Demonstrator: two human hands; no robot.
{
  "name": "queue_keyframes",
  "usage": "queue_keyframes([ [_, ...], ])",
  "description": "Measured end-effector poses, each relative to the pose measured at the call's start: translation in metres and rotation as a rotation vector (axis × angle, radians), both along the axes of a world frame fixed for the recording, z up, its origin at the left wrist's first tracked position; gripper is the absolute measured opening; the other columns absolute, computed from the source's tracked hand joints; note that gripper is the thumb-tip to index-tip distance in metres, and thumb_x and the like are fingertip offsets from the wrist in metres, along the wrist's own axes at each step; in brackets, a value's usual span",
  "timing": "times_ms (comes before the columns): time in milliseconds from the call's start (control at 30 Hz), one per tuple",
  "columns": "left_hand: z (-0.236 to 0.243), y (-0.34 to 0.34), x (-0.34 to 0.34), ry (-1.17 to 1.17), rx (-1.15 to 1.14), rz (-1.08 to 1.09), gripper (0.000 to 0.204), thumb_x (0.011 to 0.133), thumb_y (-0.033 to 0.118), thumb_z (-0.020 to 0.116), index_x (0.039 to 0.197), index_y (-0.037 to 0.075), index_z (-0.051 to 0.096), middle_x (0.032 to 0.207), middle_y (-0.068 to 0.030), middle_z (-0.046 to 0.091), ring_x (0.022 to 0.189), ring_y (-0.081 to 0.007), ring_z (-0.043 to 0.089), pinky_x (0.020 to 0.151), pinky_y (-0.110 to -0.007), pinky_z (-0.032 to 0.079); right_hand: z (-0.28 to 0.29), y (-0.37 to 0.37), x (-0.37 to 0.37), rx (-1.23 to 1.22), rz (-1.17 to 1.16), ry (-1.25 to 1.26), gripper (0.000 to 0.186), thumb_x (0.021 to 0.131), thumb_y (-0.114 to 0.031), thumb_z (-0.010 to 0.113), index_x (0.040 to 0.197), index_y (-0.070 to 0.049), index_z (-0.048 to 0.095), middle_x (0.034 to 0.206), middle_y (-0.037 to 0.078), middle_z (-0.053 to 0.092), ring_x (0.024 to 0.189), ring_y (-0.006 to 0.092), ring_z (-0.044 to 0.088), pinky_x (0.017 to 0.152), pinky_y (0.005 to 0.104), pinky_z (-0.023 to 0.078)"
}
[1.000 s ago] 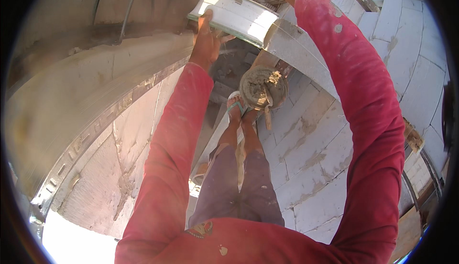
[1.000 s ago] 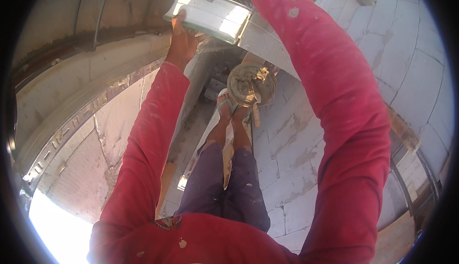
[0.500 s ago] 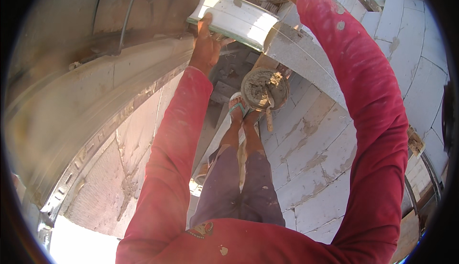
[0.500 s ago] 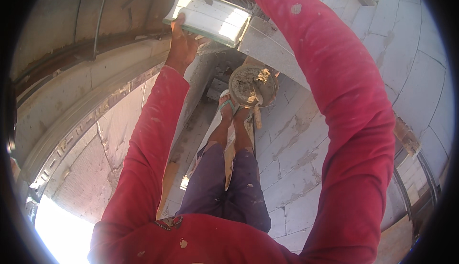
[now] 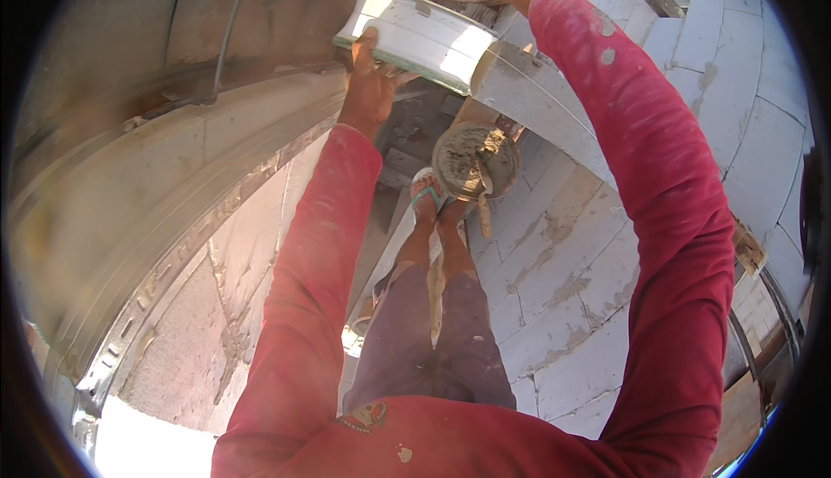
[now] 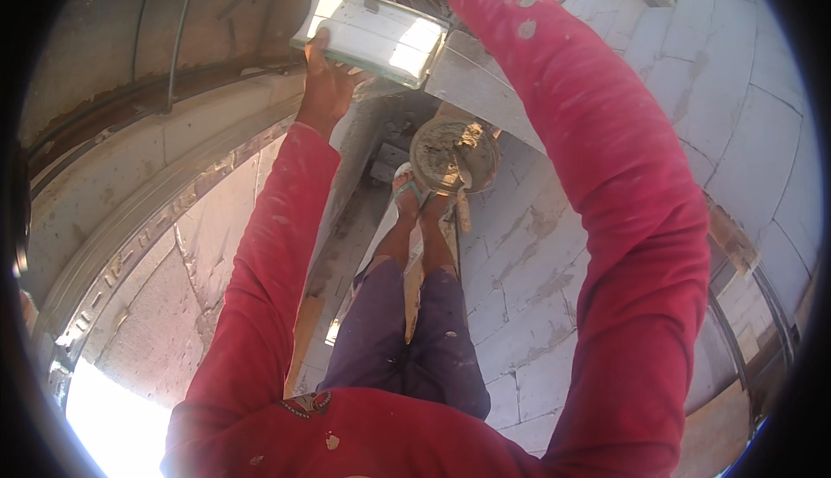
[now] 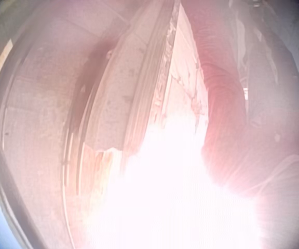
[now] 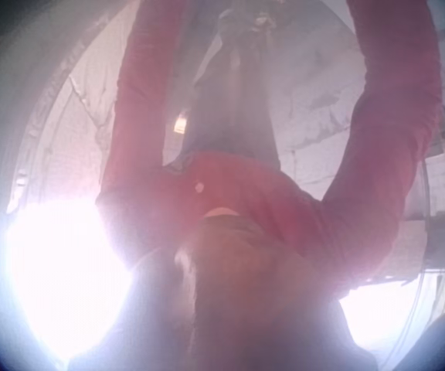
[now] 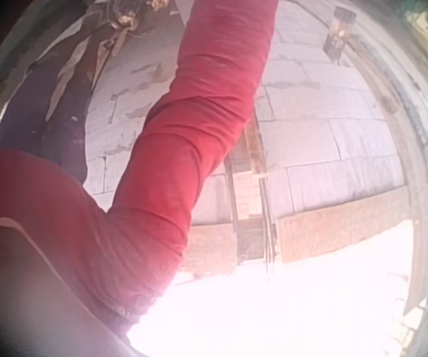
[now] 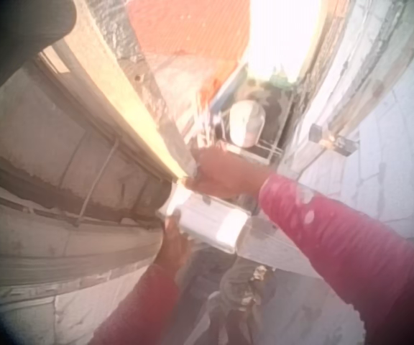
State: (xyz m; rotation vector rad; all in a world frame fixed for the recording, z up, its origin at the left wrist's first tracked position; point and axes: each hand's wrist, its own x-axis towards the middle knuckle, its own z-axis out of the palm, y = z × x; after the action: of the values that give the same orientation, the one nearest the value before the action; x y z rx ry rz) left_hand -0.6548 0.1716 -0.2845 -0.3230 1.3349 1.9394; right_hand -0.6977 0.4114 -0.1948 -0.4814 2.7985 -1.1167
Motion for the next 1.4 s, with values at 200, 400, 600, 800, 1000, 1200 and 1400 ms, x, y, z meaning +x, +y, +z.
queue_keyframes([
  [200,0.001,-0.001,-0.003,0.016,-0.001,0.005,0.077,0.100,0.053,0.054,0.155,0.008,0.027,0.155,-0.0183,0.034,0.144,-0.0407,0.038,0.107,-0.068,0.042,0.009,-0.014,0.008,-0.134,-0.132,-0.020,0.049,0.100,-0.028,0.062,0.124,0.013,0.054,0.078,0.019,0.071,0.071,0.0362,0.072,0.071,0.0450,0.058],
  [400,0.005,0.005,0.000,0.025,-0.010,0.008,0.076,0.100,0.054,0.054,0.154,0.006,0.029,0.154,-0.0182,0.037,0.141,-0.0407,0.042,0.104,-0.067,0.046,0.015,-0.006,0.039,0.038,-0.185,0.098,0.056,0.099,-0.028,0.064,0.138,0.008,0.050,0.118,0.027,0.068,0.108,0.0378,0.069,0.095,0.0450,0.054],
  [600,0.003,-0.003,-0.003,0.037,-0.013,-0.001,0.074,0.101,0.053,0.053,0.155,0.009,0.030,0.153,-0.0183,0.038,0.141,-0.0413,0.042,0.103,-0.066,0.047,-0.014,-0.001,0.096,-0.022,-0.354,-0.056,0.054,0.098,-0.035,0.066,0.138,0.000,0.058,0.124,0.022,0.068,0.112,0.0325,0.066,0.098,0.0398,0.051],
  [800,-0.004,0.001,-0.003,0.021,0.030,-0.036,0.071,0.101,0.052,0.058,0.149,0.009,0.028,0.153,-0.0212,0.035,0.142,-0.0405,0.041,0.104,-0.061,0.051,-0.043,0.015,0.124,0.035,-0.335,-0.110,0.043,0.099,-0.035,0.058,0.127,-0.005,0.071,0.113,0.020,0.074,0.098,0.0355,0.072,0.092,0.0425,0.055],
  [1000,0.013,0.001,0.001,0.029,-0.071,0.009,0.072,0.103,0.057,0.048,0.151,0.007,0.028,0.154,-0.0246,0.036,0.143,-0.0416,0.042,0.111,-0.064,0.044,-0.048,0.001,0.125,0.029,-0.367,-0.067,0.039,0.100,-0.035,0.057,0.124,-0.008,0.073,0.123,0.019,0.070,0.107,0.0429,0.067,0.098,0.0483,0.052],
  [1200,0.007,0.001,-0.004,0.008,-0.011,-0.094,0.081,0.101,0.053,0.051,0.162,0.013,0.015,0.162,-0.0246,0.021,0.151,-0.0470,0.024,0.113,-0.068,0.039,0.000,-0.007,0.157,0.019,-0.695,0.028,0.048,0.102,-0.041,0.059,0.139,-0.011,0.063,0.136,0.017,0.066,0.122,0.0369,0.064,0.106,0.0403,0.049],
  [1400,-0.003,-0.002,-0.005,0.050,0.021,-0.110,0.083,0.100,0.055,0.049,0.161,0.012,0.015,0.163,-0.0234,0.017,0.149,-0.0495,0.026,0.109,-0.069,0.045,0.019,-0.102,0.292,-0.298,-1.113,-0.008,0.019,0.099,-0.006,0.060,0.116,-0.007,0.070,0.094,0.010,0.075,0.085,0.0180,0.073,0.077,0.0326,0.056],
])
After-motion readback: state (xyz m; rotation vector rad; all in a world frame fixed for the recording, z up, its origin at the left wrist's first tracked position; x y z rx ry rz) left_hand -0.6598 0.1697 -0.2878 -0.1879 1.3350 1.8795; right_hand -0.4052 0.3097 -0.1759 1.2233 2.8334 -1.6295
